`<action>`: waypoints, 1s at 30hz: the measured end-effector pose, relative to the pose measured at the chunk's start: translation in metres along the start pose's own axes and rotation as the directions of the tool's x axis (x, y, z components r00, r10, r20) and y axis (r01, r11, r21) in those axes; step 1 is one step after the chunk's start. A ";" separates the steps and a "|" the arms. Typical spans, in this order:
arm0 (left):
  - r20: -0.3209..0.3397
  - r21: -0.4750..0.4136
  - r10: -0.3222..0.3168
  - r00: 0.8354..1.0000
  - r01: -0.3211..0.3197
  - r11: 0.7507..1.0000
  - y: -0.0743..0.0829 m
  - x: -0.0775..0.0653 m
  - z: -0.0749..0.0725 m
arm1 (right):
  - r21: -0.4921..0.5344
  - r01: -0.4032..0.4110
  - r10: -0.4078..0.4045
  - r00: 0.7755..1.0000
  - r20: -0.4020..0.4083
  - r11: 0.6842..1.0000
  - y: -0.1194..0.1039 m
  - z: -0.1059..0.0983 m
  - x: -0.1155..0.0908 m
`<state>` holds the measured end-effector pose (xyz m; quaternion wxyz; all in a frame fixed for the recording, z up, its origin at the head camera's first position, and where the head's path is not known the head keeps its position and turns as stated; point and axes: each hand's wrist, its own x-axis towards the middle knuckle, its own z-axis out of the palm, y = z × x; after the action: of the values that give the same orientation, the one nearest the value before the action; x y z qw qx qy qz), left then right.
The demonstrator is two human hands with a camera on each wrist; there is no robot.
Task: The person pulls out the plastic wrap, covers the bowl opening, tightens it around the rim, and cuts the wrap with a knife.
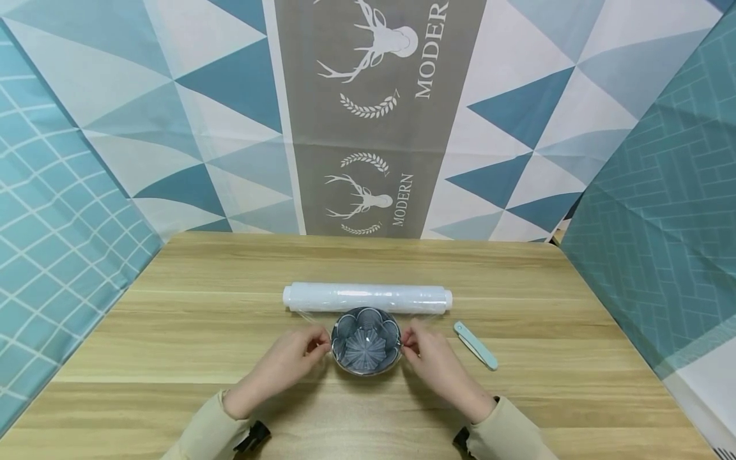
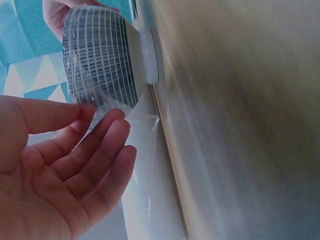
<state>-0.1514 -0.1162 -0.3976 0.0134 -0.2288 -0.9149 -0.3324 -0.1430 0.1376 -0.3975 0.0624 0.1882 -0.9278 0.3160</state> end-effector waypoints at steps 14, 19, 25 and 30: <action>0.065 0.073 -0.019 0.998 0.015 0.997 -0.001 0.001 0.001 | 0.076 -0.111 0.100 0.985 0.141 0.991 0.002 -0.005 -0.002; 0.055 0.073 -0.029 0.998 0.025 0.997 -0.001 0.001 0.004 | 0.150 -0.107 0.090 0.989 0.119 0.983 0.000 -0.005 -0.001; 0.060 0.082 -0.043 0.997 0.038 0.996 -0.001 0.001 0.004 | 0.089 -0.097 0.086 0.988 0.125 0.991 0.001 -0.008 0.001; 0.045 0.084 -0.092 0.995 0.088 0.993 0.000 -0.004 -0.001 | -0.039 -0.070 0.072 0.996 0.043 0.997 0.005 -0.016 0.007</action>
<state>-0.1477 -0.1188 -0.3973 -0.0149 -0.1945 -0.9371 -0.2894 -0.1516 0.1489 -0.3865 0.0339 0.1610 -0.9409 0.2961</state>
